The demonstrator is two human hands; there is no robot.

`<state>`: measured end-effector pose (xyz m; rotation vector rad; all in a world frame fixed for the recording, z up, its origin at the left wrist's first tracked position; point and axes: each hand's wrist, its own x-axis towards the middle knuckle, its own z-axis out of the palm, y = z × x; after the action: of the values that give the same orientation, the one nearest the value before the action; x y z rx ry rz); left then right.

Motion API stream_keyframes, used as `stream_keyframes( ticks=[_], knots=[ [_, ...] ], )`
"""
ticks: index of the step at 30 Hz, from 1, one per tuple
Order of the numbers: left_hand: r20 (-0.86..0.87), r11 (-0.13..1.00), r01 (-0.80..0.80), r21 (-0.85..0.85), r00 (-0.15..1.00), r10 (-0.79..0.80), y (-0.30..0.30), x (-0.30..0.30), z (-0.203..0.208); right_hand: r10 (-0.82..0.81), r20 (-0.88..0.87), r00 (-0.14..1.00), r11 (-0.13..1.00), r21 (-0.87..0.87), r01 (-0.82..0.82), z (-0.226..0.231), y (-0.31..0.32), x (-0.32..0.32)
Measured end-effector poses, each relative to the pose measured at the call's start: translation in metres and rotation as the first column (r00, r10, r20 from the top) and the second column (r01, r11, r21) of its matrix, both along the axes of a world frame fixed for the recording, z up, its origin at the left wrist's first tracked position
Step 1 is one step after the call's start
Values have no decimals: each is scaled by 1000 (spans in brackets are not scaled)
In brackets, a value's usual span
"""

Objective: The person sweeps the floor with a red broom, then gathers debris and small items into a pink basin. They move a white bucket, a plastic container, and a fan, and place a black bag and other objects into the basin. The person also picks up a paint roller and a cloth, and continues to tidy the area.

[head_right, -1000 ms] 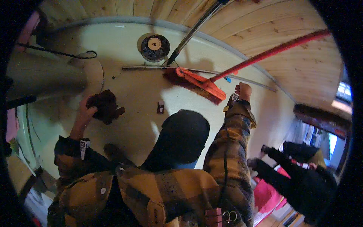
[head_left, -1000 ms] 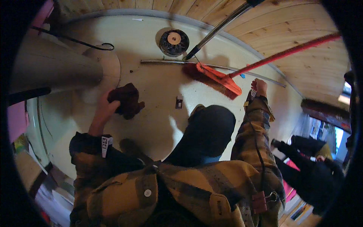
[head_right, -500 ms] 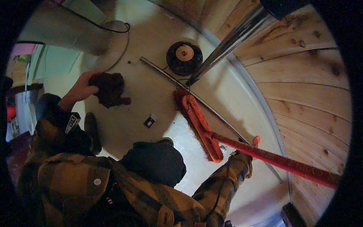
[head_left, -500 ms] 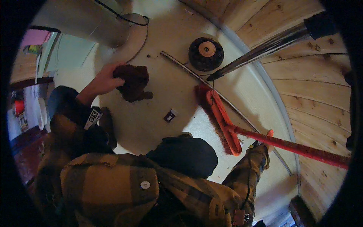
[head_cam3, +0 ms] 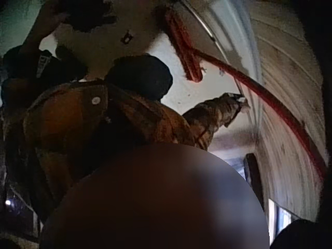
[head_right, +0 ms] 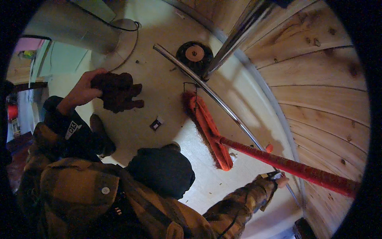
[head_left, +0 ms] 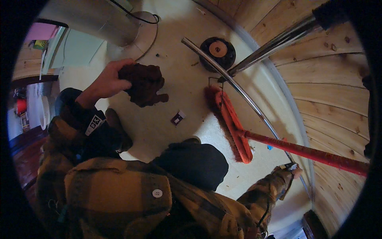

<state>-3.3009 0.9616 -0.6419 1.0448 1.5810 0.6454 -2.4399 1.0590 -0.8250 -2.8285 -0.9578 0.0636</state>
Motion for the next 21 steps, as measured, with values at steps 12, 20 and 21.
stream_keyframes(
  ticks=[12,20,21],
  knots=[
    [-122,942,260,210,963,-238,-3,-17,-27,371,-86,924,257,966,-14,309,29,11],
    [115,938,267,220,948,-297,3,-3,-57,512,295,807,-106,954,-282,516,37,-105],
    [161,948,247,200,946,-281,1,-4,-59,506,190,841,-85,982,-171,542,35,-128]
  ],
)
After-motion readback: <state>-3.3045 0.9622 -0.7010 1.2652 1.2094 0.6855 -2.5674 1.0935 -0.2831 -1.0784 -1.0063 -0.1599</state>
